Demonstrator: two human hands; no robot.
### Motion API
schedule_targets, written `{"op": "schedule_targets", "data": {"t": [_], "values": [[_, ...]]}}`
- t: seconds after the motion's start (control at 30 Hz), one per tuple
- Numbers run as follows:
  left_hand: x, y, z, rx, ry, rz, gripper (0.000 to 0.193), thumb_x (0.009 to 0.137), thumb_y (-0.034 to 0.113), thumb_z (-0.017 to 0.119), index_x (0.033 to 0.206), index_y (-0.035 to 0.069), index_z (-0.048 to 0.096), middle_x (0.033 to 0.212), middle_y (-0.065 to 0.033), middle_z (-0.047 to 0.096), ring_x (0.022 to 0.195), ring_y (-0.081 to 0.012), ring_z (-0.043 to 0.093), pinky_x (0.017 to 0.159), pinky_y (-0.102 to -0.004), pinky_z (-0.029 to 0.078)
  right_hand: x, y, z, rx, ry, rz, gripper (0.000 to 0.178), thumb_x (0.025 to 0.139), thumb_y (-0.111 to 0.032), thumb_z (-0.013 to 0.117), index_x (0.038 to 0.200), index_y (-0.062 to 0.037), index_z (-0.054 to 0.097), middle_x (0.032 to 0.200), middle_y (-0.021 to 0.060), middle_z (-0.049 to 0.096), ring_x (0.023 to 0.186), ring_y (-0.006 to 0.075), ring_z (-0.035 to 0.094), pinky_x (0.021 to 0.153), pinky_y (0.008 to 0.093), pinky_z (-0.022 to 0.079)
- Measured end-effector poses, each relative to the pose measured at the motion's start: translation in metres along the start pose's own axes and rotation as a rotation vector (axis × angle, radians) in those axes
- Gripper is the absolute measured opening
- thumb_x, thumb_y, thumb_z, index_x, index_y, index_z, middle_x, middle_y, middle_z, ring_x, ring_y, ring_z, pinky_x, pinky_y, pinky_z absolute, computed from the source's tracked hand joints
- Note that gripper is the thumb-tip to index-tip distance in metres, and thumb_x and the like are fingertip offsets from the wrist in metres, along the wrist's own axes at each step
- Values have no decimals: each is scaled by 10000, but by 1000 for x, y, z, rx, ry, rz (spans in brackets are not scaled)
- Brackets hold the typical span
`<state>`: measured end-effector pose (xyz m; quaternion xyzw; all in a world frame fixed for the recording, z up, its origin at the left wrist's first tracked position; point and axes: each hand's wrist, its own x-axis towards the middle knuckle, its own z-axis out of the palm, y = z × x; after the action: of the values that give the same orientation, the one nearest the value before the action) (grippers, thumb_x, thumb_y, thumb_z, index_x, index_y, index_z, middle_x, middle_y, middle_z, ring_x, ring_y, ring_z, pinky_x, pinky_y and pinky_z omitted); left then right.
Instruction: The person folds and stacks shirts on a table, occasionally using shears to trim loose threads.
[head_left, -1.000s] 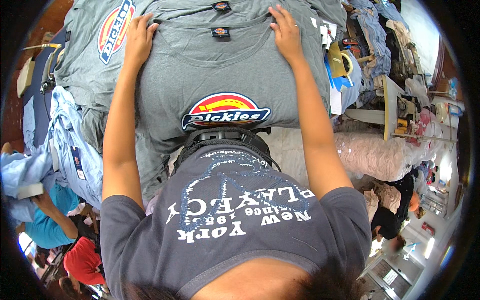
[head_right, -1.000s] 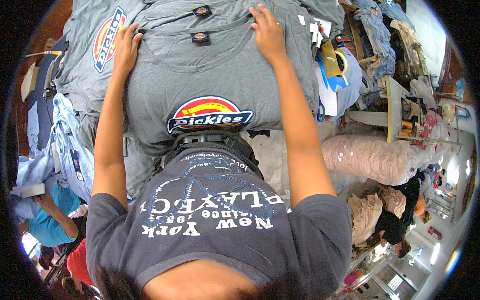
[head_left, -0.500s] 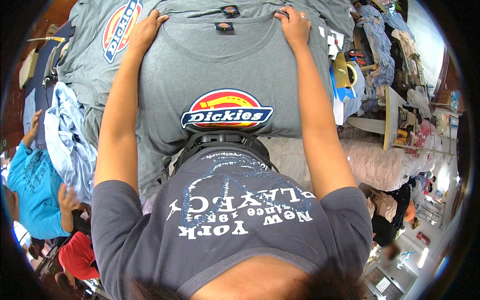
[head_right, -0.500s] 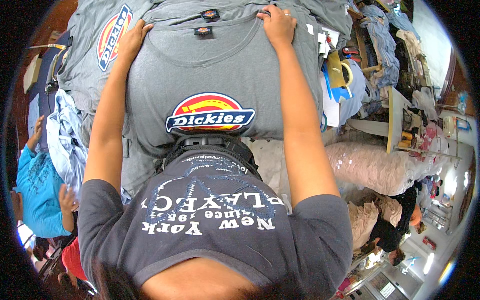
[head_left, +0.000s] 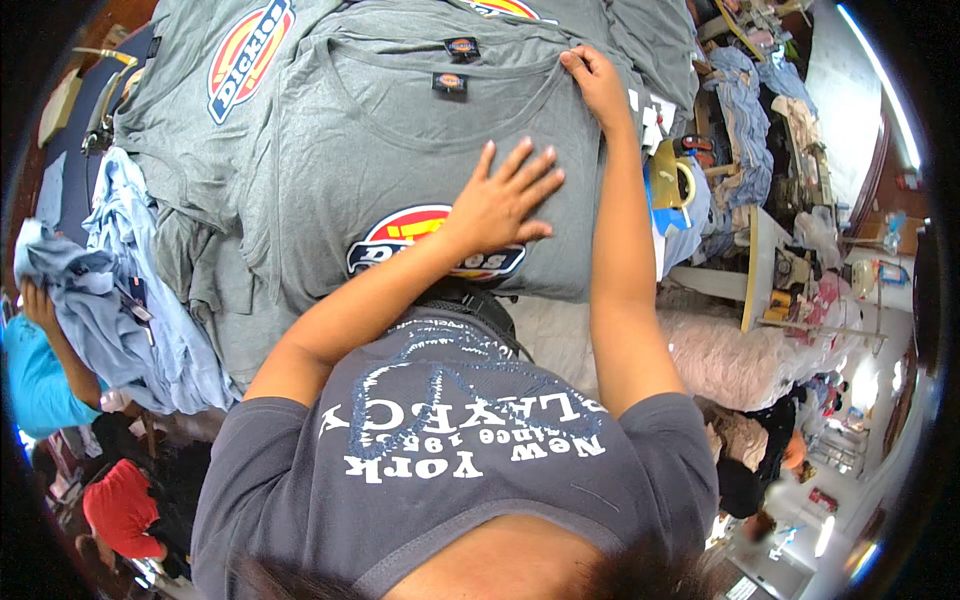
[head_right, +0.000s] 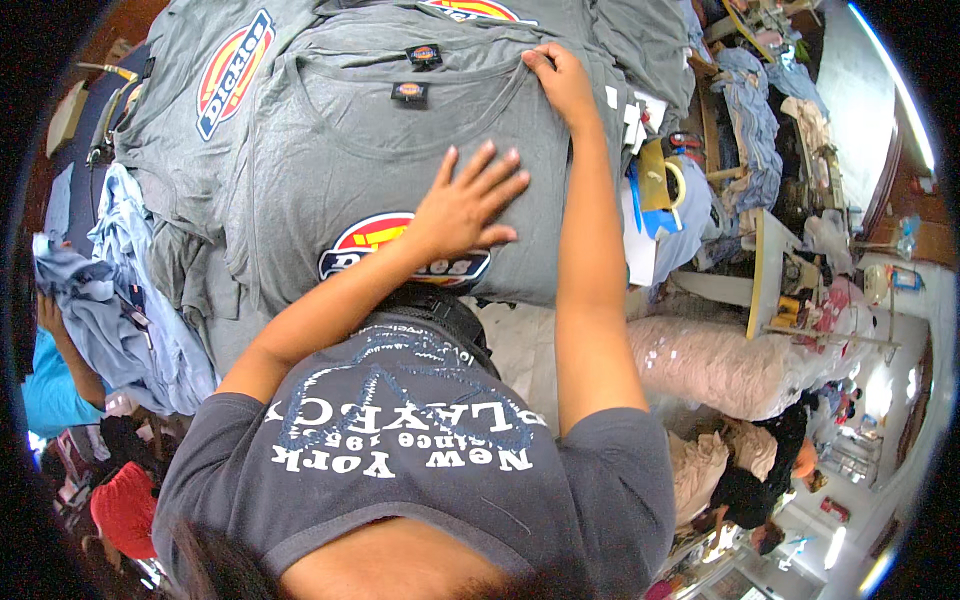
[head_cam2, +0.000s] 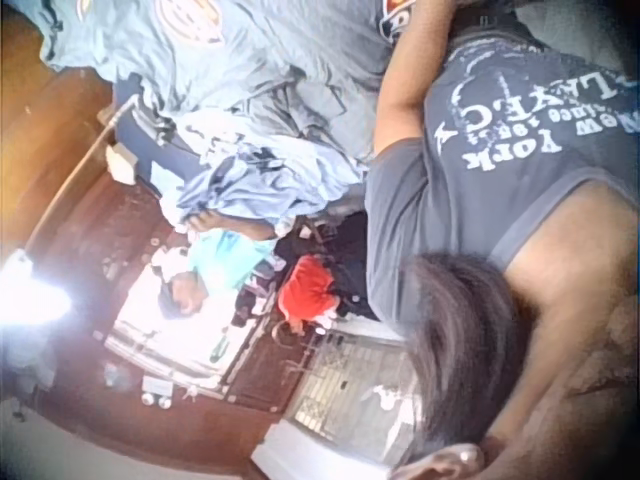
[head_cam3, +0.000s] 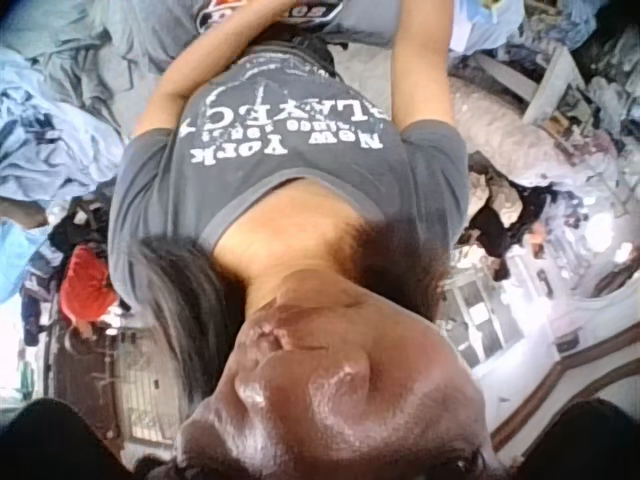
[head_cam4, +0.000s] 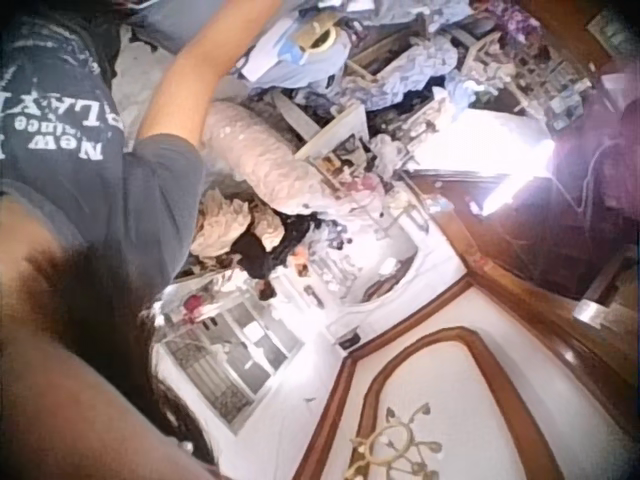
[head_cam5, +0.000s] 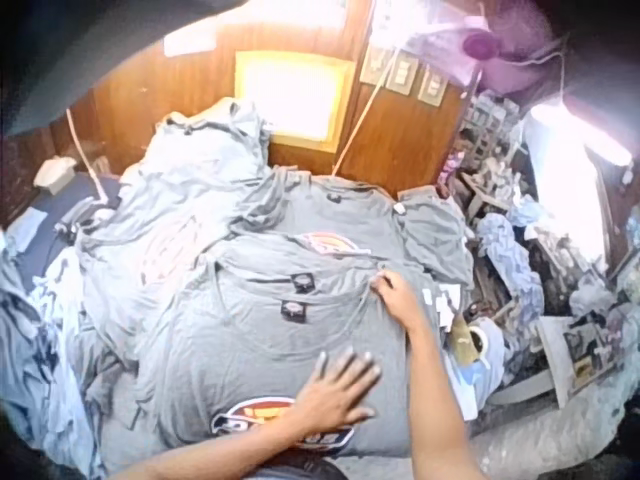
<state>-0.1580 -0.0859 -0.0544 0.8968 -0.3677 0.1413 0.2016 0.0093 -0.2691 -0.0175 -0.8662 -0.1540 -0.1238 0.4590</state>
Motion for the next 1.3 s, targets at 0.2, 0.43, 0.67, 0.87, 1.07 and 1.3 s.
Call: {"op": "schedule_targets", "data": {"t": [0.2, 0.43, 0.67, 0.87, 1.07, 1.3], "values": [[-6, 0, 6, -23, -82, -17, 717, 766, 611, 368, 1335, 182, 283, 1406, -46, 202, 1304, -276, 133, 1014, -528, 79, 8, -52, 11, -587, 231, -225, 235, 791, -355, 557, 852, -129, 572, 679, 111, 610, 620, 277, 601, 512, 349, 441], [-2, -4, 9, -52, -121, -46, 717, 779, 608, 349, 1337, 164, 275, 1404, -57, 205, 1304, -275, 132, 1020, -513, 65, 33, 3, 24, -633, 94, -153, 210, 804, -373, 502, 844, -186, 589, 730, 83, 627, 668, 300, 603, 543, 418, 449], [-5, 0, 7, -62, -148, -58, 712, 782, 599, 356, 1333, 154, 281, 1409, -56, 190, 1306, -275, 118, 1023, -505, 79, 36, -8, 12, -719, 87, -229, 195, 799, -356, 512, 860, -193, 601, 717, 87, 618, 659, 309, 591, 532, 408, 438], [-1, -4, 7, -42, -168, -51, 722, 778, 594, 370, 1333, 141, 278, 1414, -58, 173, 1308, -286, 101, 1020, -512, 85, 37, -8, 25, -634, 144, -234, 208, 789, -373, 517, 817, -180, 589, 679, 80, 616, 628, 293, 595, 516, 412, 442], [0, -2, 11, 2, -137, -36, 720, 774, 585, 383, 1324, 130, 291, 1407, -74, 185, 1306, -295, 100, 1022, -510, 84, 41, 15, 30, -774, 68, -253, 252, 790, -402, 505, 818, -163, 580, 676, 83, 616, 622, 298, 595, 518, 406, 444], [13, -51, -25, -388, 74, 34, 380, 732, 195, 606, 1094, 101, 534, 1142, -85, 517, 1087, -258, 456, 895, -424, 347, 35, 3, 18, -617, -36, -76, 336, 751, -456, 548, 831, -133, 590, 758, 106, 621, 717, 281, 595, 610, 385, 445]]}}
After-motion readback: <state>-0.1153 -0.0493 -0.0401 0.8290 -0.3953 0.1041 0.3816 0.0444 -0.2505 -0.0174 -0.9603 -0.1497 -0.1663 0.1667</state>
